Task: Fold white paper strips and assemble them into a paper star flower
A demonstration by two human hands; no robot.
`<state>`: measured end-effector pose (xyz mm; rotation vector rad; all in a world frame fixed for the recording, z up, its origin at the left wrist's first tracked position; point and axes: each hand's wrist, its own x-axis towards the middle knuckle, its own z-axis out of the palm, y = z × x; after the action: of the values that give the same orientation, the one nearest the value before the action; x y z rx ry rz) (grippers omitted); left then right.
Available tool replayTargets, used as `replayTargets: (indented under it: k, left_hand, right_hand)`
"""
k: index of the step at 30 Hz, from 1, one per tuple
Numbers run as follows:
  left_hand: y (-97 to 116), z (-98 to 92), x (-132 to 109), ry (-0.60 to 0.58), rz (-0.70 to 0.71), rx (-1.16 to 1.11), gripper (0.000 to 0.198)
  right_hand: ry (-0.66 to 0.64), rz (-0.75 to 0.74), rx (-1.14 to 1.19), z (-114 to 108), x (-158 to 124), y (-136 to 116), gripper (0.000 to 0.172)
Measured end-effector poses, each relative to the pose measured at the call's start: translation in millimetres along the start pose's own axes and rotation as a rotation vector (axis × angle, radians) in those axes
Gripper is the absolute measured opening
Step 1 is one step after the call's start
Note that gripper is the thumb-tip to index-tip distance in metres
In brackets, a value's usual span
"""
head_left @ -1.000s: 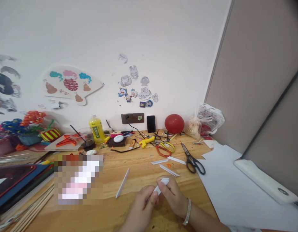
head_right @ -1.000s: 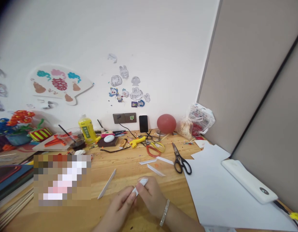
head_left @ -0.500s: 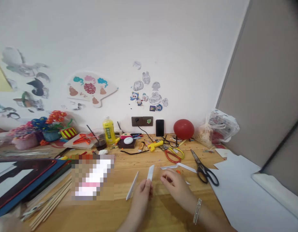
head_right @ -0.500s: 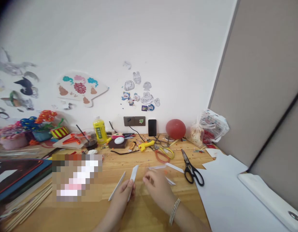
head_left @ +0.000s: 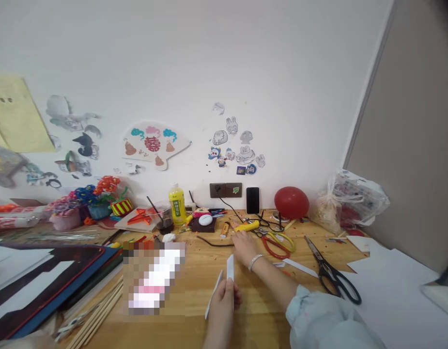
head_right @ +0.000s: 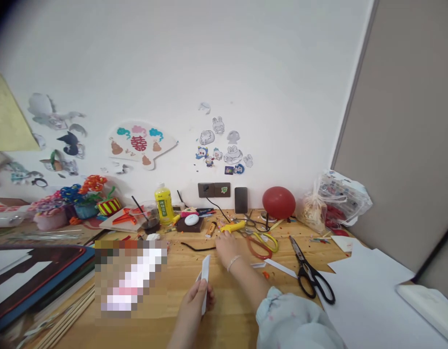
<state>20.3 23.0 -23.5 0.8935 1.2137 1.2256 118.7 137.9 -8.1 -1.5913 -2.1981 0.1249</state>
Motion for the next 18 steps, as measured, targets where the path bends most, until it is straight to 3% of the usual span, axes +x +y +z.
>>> replayTargets:
  k: [5,14,18]
  left_hand:
    - [0.2,-3.8,0.8,0.000,0.030,-0.069,0.056]
    - [3.7,-10.9,6.4,0.005,-0.003,-0.107,0.061]
    - [6.5,-9.9,4.7,-0.054,0.024,-0.136,0.055]
  right_hand:
    - [0.008,-0.042,-0.006,-6.0,-18.4,2.8,0.024]
    - [-0.063,-0.080,0.092,-59.7,-90.1,15.8,0.025]
    - [-0.107,-0.115,0.185,-65.9,-114.2,26.3,0.025]
